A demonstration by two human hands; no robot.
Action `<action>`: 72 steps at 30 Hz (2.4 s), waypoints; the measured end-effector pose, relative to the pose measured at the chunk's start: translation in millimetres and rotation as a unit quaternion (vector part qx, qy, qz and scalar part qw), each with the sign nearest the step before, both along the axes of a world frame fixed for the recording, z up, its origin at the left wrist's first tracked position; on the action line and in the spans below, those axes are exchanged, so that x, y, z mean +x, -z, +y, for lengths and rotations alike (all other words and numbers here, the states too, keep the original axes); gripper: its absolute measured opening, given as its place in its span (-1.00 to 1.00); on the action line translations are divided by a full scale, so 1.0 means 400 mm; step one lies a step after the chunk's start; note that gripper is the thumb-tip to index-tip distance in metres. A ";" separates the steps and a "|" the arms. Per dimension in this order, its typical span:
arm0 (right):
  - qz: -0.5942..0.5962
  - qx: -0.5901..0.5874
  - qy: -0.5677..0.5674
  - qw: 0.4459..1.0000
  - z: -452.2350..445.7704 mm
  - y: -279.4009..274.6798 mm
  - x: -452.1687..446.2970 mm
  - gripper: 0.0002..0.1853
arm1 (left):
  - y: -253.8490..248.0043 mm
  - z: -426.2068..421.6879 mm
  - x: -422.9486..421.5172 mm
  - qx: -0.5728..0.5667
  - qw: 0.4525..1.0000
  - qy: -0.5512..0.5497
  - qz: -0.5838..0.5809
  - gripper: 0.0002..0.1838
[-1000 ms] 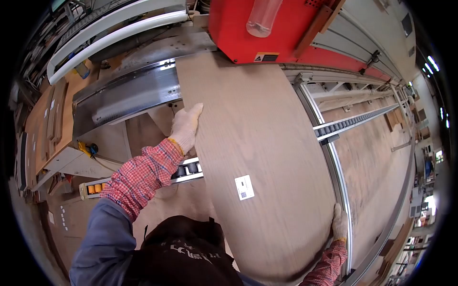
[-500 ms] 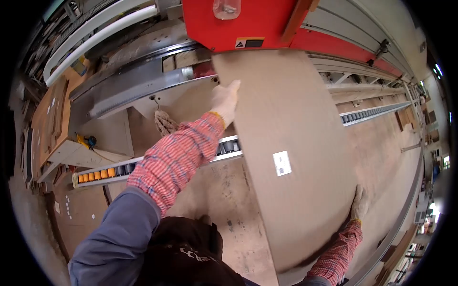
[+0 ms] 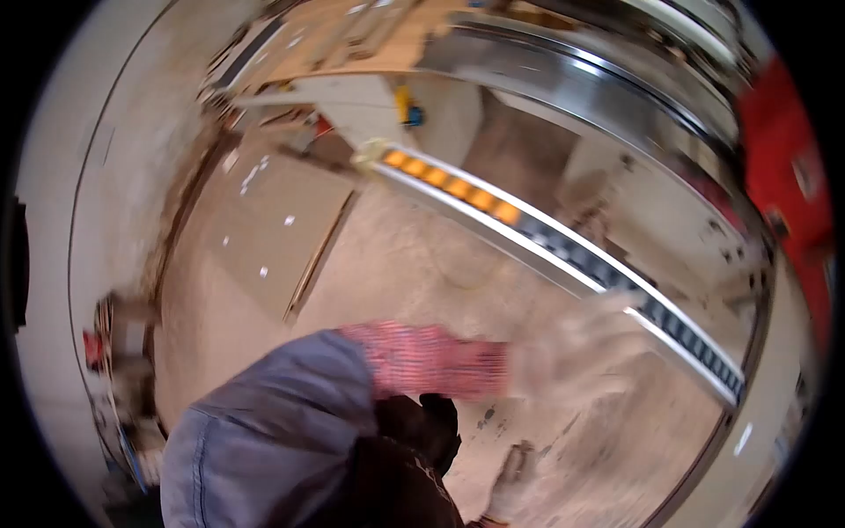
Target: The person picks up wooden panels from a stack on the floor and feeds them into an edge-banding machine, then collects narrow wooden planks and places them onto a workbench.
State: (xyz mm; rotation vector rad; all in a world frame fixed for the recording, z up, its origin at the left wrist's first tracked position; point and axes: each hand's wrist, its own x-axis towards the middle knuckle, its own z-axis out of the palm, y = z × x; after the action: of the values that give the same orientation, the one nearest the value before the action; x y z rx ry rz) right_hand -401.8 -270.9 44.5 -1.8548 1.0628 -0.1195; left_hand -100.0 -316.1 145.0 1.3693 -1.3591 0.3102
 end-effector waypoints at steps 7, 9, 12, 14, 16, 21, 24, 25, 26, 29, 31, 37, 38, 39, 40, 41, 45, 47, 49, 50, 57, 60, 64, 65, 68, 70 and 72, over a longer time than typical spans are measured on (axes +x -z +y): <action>0.210 0.086 -0.413 0.882 0.212 0.377 0.073 -0.79 | 0.451 1.311 0.250 0.490 0.767 -0.346 0.228 -0.51; 0.124 0.200 -0.363 0.902 0.141 0.613 0.072 -0.79 | 0.483 1.538 0.238 0.501 0.700 -0.420 0.288 -0.51; 0.127 0.053 -0.422 0.896 0.169 0.396 0.438 -0.71 | 0.380 1.679 0.208 0.394 0.611 -0.474 0.497 -0.64; 0.146 -0.017 -0.402 0.904 0.253 0.348 0.646 -0.72 | 0.456 1.785 0.152 0.338 0.601 -0.514 0.511 -0.63; 0.150 0.074 -0.363 0.917 0.367 0.306 0.850 -0.74 | 0.534 1.835 0.092 0.241 0.575 -0.537 0.568 -0.60; 0.045 -0.075 -0.532 0.842 0.573 0.396 1.176 -0.67 | 0.642 1.835 -0.034 0.188 0.455 -0.488 0.721 -0.59; 0.121 -0.078 -0.567 0.811 0.749 0.371 1.349 -0.65 | 0.710 1.862 -0.041 0.128 0.349 -0.466 0.803 -0.60; 0.140 -0.070 -0.567 0.809 0.771 0.454 1.394 -0.64 | 0.731 1.884 -0.030 0.116 0.315 -0.463 0.821 -0.59; 0.151 -0.069 -0.566 0.808 0.794 0.501 1.437 -0.64 | 0.756 1.906 -0.025 0.102 0.284 -0.466 0.831 -0.59; 0.167 -0.157 -0.668 0.708 0.801 0.726 1.586 -0.74 | 0.790 1.975 0.053 0.114 0.194 -0.462 0.858 -0.56; 0.041 -0.213 -0.789 0.575 0.711 0.981 1.661 -0.78 | 0.886 2.024 0.046 0.184 0.246 -0.509 0.804 -0.56; -0.090 -0.265 -0.834 0.475 0.837 1.014 2.015 -0.79 | 0.953 2.120 0.244 0.269 0.179 -0.557 0.765 -0.36; 0.046 -0.155 -0.796 0.583 0.886 1.005 2.047 -0.79 | 0.992 2.144 0.268 0.252 0.166 -0.570 0.764 -0.33; 0.118 -0.093 -0.768 0.622 0.940 0.979 2.058 -0.80 | 1.040 2.169 0.283 0.237 0.157 -0.583 0.761 -0.30; 0.185 -0.039 -0.727 0.660 0.992 0.955 2.070 -0.80 | 1.101 2.207 0.294 0.238 0.151 -0.577 0.767 -0.28; 0.256 -0.003 -0.678 0.689 1.045 0.904 2.060 -0.80 | 1.143 2.236 0.297 0.240 0.142 -0.570 0.773 -0.26; 0.334 0.330 -0.279 0.837 1.106 1.044 1.860 -0.79 | 1.488 2.376 0.258 0.116 0.098 -0.603 0.783 -0.14; 0.406 0.283 -0.372 0.786 1.228 1.017 1.793 -0.76 | 1.514 2.417 0.324 0.011 0.087 -0.562 0.823 -0.16; 0.407 0.353 -0.304 0.786 1.290 1.031 1.731 -0.77 | 1.545 2.393 0.368 -0.092 0.078 -0.513 0.850 -0.19; 0.395 0.377 -0.313 0.777 1.320 1.054 1.711 -0.77 | 1.586 2.381 0.386 -0.285 0.019 -0.480 0.830 -0.16; 0.410 0.261 -0.406 0.774 1.503 1.094 1.743 -0.63 | 1.668 2.310 0.380 -0.638 0.092 -0.377 0.666 -0.27; 0.401 0.245 -0.358 0.807 1.509 1.103 1.799 -0.62 | 1.634 2.282 0.348 -0.667 0.184 -0.353 0.630 -0.37; 0.137 -0.132 -0.600 0.777 1.604 1.084 1.927 -0.42 | 1.532 2.234 0.280 -0.631 0.171 -0.368 0.662 -0.39; 0.121 -0.169 -0.610 0.765 1.632 1.078 1.959 -0.36 | 1.464 2.230 0.276 -0.628 0.149 -0.355 0.676 -0.38; 0.104 -0.259 -0.664 0.694 1.725 1.035 1.992 -0.33 | 1.292 2.200 0.252 -0.661 0.173 -0.338 0.647 -0.38; 0.249 0.003 -0.575 0.779 1.774 1.008 1.997 -0.27 | 1.243 2.191 0.193 -0.629 0.196 -0.324 0.680 -0.41; 0.248 -0.055 -0.573 0.779 1.760 1.020 1.975 -0.26 | 1.200 2.222 0.144 -0.594 0.226 -0.306 0.709 -0.43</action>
State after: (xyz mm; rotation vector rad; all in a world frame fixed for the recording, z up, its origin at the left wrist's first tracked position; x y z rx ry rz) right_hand 388.3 433.0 -363.5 -2.3936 0.0530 1.0917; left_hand -42.5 572.7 -335.0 0.1444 1.1045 0.2787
